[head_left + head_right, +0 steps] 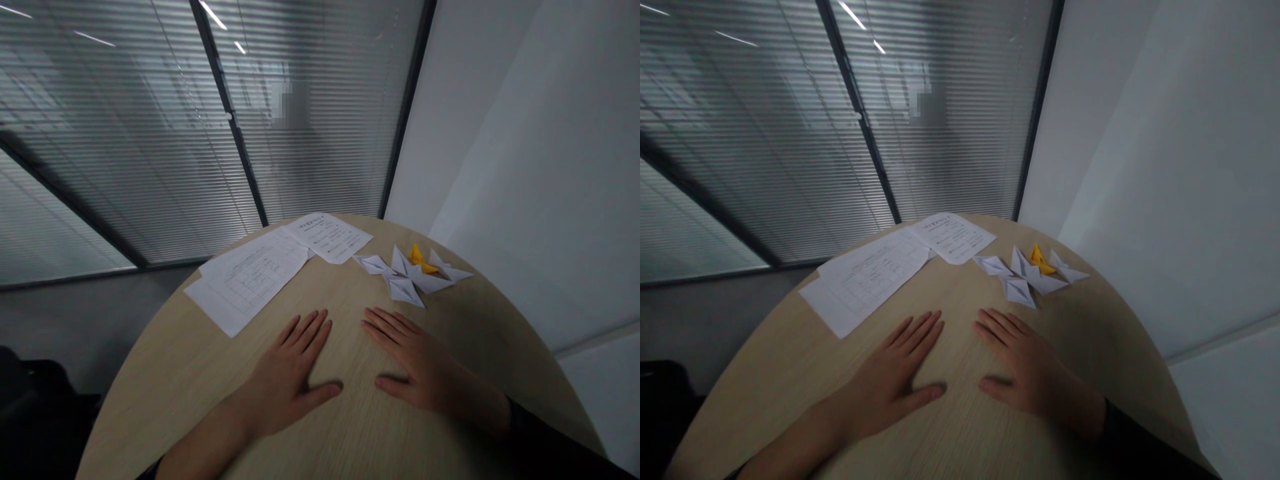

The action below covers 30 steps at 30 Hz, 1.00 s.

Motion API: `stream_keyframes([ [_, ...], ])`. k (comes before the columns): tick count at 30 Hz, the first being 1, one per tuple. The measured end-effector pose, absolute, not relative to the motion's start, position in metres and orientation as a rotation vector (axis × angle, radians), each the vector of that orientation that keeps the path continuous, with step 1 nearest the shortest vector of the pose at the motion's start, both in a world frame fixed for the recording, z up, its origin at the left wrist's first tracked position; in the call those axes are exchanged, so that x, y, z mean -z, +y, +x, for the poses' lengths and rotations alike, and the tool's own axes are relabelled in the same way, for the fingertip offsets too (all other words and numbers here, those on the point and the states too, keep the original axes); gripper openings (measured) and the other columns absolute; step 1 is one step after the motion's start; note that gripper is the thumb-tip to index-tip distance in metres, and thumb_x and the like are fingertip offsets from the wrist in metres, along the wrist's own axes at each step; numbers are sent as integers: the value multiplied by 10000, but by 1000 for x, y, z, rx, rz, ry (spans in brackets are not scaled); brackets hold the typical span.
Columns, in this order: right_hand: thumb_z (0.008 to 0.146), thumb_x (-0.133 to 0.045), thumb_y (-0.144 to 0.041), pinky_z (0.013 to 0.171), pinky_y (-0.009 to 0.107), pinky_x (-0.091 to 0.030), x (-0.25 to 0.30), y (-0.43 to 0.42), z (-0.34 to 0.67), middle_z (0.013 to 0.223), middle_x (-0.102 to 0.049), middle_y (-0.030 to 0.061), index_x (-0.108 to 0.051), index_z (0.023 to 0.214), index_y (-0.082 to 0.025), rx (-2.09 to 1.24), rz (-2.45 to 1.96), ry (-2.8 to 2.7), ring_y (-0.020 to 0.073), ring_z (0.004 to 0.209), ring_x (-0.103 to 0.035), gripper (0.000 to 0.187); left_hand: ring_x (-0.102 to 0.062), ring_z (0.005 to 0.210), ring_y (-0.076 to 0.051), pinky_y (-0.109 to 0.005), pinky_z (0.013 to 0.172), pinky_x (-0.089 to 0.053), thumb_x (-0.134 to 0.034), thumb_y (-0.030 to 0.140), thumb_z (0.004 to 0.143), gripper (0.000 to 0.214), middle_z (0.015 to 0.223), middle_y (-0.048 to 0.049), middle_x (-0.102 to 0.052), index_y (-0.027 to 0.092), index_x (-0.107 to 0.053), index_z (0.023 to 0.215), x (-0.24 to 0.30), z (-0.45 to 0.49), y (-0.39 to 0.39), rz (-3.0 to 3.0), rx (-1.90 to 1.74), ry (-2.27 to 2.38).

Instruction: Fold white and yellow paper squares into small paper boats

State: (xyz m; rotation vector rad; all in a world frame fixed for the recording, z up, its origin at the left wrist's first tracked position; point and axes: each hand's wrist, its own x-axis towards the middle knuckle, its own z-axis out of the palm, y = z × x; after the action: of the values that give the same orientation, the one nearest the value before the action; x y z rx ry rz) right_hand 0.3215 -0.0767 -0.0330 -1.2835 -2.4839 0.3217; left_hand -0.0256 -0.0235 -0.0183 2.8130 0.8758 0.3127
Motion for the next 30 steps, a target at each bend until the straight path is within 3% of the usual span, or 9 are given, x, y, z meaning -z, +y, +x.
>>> stream_keyframes([
  [11, 1030, -781, -541, 1456, 588, -285, 34, -75, 322, 1920, -316, 134, -368, 1832, -217, -299, -1329, -2530, 360, 1782, -302, 958, -288, 1781, -403, -643, 1456, -246, -584, 766, 1123, 1055, 1935, -136, -182, 304, -30, 1893, 22, -26, -20, 2826, -279, 884],
  [30, 1052, -772, -571, 1454, 590, -286, 35, -75, 323, 1918, -329, 122, -331, 1850, -258, -298, -1283, -2509, 365, 1776, -316, 964, -312, 1771, -415, -665, 1439, -292, -621, 751, 1114, 1051, 1926, -147, -220, 303, -77, 1893, 20, -26, -19, 2837, -334, 863],
])
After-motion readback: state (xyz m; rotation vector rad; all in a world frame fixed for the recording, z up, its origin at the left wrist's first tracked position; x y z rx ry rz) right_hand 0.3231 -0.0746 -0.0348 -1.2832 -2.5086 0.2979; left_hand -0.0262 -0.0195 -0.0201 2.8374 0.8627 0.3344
